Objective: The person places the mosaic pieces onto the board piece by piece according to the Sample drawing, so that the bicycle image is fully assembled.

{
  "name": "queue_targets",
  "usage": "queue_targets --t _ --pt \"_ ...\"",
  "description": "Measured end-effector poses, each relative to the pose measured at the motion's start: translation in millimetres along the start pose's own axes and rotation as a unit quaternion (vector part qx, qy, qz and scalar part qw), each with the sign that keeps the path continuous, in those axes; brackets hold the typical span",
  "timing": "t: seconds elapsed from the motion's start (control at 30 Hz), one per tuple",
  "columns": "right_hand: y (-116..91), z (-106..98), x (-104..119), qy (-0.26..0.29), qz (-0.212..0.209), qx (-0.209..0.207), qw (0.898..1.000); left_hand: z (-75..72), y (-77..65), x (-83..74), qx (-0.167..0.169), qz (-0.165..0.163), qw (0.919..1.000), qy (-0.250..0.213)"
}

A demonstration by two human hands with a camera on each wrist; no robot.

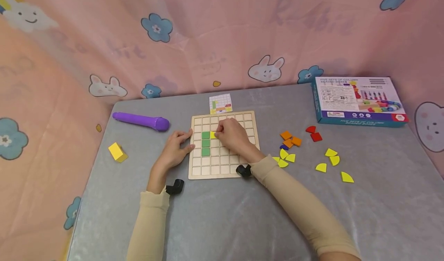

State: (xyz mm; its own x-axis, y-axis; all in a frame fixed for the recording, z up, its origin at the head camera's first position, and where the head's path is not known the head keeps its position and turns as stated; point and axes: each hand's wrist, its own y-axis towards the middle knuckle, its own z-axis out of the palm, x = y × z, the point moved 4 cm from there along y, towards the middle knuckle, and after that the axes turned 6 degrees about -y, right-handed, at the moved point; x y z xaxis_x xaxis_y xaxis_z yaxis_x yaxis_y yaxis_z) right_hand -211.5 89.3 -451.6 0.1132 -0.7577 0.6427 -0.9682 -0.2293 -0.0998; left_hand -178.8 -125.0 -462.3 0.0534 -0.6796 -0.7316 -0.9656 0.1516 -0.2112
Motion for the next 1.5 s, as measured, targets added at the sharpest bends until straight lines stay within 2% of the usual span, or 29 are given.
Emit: queue_targets --t 0.2,0.4,0.6,0.8,1.0,1.23,1.5 --pt "-19 -21 -21 -0.005 -0.01 -0.026 1.0 1.3 -1.2 -0.2 -0.003 0.003 1.0 -0.003" --pt "-43 -50 -59 0.002 0.015 -0.01 1.0 1.2 -0.4 0.4 -0.005 0.003 1.0 0.003" --pt "-70 -72 -91 -0.033 0.035 -0.005 0.999 -0.4 -1.2 0.8 -0.006 0.002 1.0 0.002" --pt "-93 -86 -110 -0.063 0.045 -0.008 0.997 -0.5 -1.5 1.2 -0.006 -0.001 1.0 -0.001" --pt "-110 -92 -116 -0.09 0.072 0.013 0.993 -0.2 -1.3 -0.2 -0.004 0.0 1.0 -0.002" --pt "-120 -90 -109 -0.126 0.11 0.033 0.985 -0.3 -0.5 0.5 -0.006 -0.005 1.0 0.001" --pt "-116 -86 -99 -0.122 0.092 0.015 0.988 -1.1 -0.8 -0.9 -0.005 -0.004 1.0 0.004"
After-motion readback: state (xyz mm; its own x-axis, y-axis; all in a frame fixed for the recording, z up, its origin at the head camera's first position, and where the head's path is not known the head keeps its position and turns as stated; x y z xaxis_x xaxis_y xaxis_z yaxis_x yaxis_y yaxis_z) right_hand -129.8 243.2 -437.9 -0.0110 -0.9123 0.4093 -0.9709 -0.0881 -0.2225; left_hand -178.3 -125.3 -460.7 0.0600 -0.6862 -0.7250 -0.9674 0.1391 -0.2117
